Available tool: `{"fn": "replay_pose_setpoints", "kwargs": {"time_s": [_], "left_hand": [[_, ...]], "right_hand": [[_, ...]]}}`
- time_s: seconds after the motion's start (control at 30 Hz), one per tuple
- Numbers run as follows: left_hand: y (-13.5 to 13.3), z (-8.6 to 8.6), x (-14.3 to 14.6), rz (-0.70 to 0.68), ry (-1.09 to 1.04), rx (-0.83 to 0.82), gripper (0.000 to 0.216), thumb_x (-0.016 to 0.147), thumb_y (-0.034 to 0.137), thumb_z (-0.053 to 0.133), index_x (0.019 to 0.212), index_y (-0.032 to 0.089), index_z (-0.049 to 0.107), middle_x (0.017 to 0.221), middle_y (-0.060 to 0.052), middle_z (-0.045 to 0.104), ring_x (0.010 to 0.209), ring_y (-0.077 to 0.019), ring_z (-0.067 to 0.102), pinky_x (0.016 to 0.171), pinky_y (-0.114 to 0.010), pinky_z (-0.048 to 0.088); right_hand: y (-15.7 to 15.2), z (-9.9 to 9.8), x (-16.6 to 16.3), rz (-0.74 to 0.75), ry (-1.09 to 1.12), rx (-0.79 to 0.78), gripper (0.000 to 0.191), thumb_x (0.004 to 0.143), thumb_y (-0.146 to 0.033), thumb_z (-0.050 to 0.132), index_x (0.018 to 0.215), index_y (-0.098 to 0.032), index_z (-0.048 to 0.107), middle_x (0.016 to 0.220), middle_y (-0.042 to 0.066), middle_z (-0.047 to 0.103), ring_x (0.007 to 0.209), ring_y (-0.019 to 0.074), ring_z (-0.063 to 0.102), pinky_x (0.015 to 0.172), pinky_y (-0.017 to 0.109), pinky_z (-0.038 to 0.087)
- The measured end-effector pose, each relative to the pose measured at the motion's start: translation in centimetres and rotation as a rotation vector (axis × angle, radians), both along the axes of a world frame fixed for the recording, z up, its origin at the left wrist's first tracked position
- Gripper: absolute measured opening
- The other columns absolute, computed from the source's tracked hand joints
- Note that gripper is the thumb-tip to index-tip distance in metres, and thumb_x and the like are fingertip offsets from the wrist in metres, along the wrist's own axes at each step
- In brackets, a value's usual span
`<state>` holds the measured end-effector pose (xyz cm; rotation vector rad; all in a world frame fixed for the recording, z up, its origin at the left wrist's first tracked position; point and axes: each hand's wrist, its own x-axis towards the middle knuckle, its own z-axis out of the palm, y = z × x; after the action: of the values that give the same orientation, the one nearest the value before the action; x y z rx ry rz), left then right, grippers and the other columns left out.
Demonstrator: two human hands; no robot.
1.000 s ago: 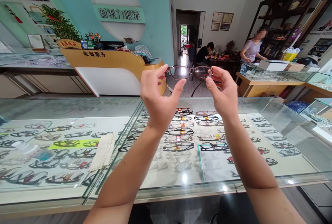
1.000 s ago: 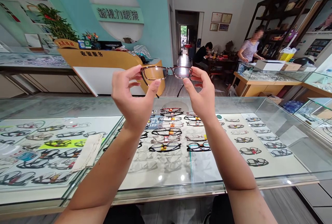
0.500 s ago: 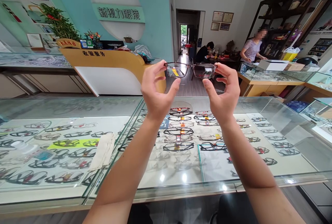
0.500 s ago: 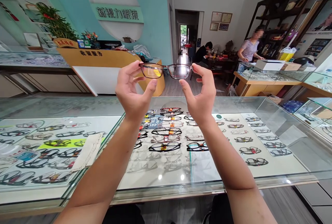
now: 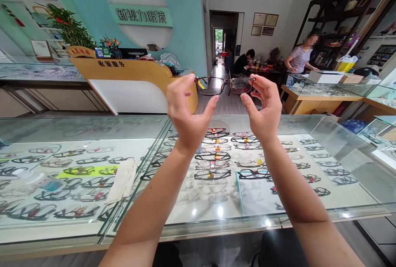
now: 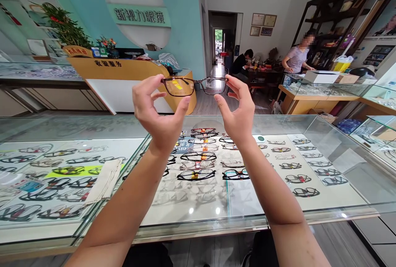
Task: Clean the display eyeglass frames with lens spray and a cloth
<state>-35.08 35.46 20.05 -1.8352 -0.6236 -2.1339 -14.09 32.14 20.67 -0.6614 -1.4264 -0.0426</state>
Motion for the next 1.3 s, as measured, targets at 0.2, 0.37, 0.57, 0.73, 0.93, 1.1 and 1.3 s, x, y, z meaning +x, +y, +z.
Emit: {"fn": "replay_pose_setpoints", "kwargs": {"time_s": [0.2,0.37,0.57,0.73,0.93,1.1,1.3], "left_hand": [[0.7,-0.2,0.1,-0.091,-0.019,-0.065,0.067,0.096,0.058,0.081,0.153,0.033,0.056,0.152,-0.011,0.062,0.139,-0.0322,0.065,0.106,-0.048,0.061],[1.3,-0.5,0.5,-0.132,-0.031,-0.121,0.077,0.094,0.066,0.081,0.157,0.033,0.051,0.156,-0.012,0.060,0.143,-0.0329,0.065,0.109,-0.048,0.061],[1.5,-0.6,0.8,-0.129,-0.055,-0.131,0.078,0.095,0.069,0.081,0.156,0.032,0.049,0.157,-0.013,0.061,0.144,-0.0326,0.066,0.111,-0.048,0.061],[1.4,-0.6,0.6,-0.094,-0.061,-0.068,0.076,0.096,0.067,0.081,0.156,0.033,0.049,0.156,-0.013,0.062,0.144,-0.0326,0.066,0.110,-0.049,0.061],[1.1,-0.6,0.6,-0.120,-0.077,-0.093,0.080,0.091,0.066,0.086,0.156,0.034,0.051,0.159,-0.013,0.060,0.149,-0.0361,0.062,0.114,-0.053,0.058],[1.2,-0.7,0.8,-0.102,-0.112,-0.123,0.079,0.091,0.068,0.086,0.154,0.033,0.054,0.155,-0.013,0.065,0.143,-0.0343,0.067,0.112,-0.052,0.062],[1.2,-1.1,1.0,-0.122,-0.088,-0.122,0.080,0.089,0.067,0.088,0.154,0.032,0.055,0.155,-0.013,0.066,0.142,-0.0344,0.068,0.114,-0.053,0.061]], "right_hand": [[-0.6,0.1,-0.4,-0.073,-0.007,0.048,0.047,0.103,-0.055,0.075,0.145,-0.036,0.066,0.145,0.009,0.070,0.137,0.0317,0.070,0.115,0.055,0.063],[-0.8,0.1,-0.6,-0.145,-0.056,0.093,0.047,0.105,-0.054,0.072,0.148,-0.036,0.063,0.142,0.009,0.069,0.134,0.0322,0.069,0.112,0.056,0.064],[-0.3,-0.3,-0.4,-0.186,-0.114,0.142,0.049,0.106,-0.050,0.069,0.152,-0.038,0.058,0.143,0.009,0.068,0.136,0.0330,0.068,0.109,0.058,0.063],[-0.2,-0.4,-0.5,-0.189,-0.116,0.124,0.049,0.105,-0.050,0.070,0.151,-0.036,0.058,0.144,0.009,0.069,0.136,0.0322,0.068,0.110,0.057,0.063],[-1.1,0.1,-1.2,-0.145,-0.034,0.062,0.046,0.102,-0.053,0.074,0.144,-0.037,0.065,0.142,0.009,0.071,0.137,0.0326,0.068,0.111,0.056,0.064],[-1.6,0.4,-1.4,-0.075,0.022,0.016,0.045,0.099,-0.056,0.076,0.138,-0.035,0.069,0.141,0.009,0.073,0.135,0.0315,0.069,0.112,0.055,0.063],[-1.6,1.0,-0.8,0.051,0.207,-0.128,0.035,0.105,-0.057,0.067,0.118,-0.027,0.078,0.120,0.008,0.081,0.115,0.0240,0.078,0.103,0.043,0.065]]}}
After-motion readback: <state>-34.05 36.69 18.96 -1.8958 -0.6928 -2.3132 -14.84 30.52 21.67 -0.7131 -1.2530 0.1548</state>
